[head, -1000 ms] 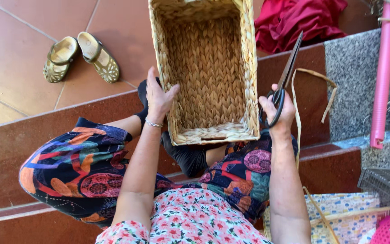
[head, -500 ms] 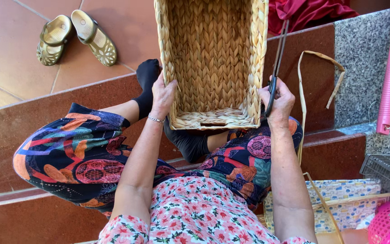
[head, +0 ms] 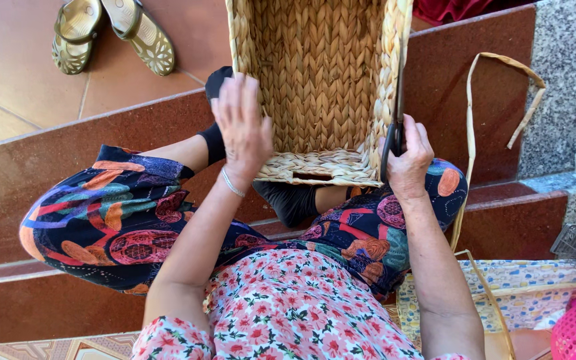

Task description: The person weaves a rectangular basket using dried palm leaves, threading and tucking the material along the rim to reinforce the edges. The person then uses scissors to trim excess strands and finishes by lifting the basket to inspect the completed work.

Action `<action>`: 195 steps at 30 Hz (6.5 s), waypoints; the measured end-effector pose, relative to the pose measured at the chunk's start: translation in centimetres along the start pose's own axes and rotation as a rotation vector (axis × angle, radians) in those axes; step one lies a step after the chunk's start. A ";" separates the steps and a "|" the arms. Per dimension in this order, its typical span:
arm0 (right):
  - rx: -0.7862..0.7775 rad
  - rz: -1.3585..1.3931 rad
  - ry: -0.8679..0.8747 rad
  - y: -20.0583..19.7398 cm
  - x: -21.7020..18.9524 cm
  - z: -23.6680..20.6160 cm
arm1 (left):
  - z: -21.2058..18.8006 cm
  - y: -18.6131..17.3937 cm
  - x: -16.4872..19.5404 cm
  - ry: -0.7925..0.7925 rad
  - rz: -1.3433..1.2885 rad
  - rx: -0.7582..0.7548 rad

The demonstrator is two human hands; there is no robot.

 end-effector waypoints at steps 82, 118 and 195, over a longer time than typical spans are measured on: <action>-0.917 -0.291 0.119 9.8 -6.4 8.6 | -6.0 3.7 5.5 0.262 -0.168 -0.690; 0.548 0.611 0.660 -11.2 7.0 -16.7 | 21.3 -5.8 5.0 -0.064 -0.326 -0.188; 1.003 -0.173 0.894 -3.6 9.7 -39.5 | 20.0 -13.4 13.1 0.154 -1.295 -0.495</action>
Point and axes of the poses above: each hand's wrist, its own z-axis towards the middle knuckle, its own y-axis out of the palm, x = y × z, the point moved 1 cm from there along z, towards the middle knuckle, and after that the axes turned 4 degrees about -x, right-handed, at the moved point
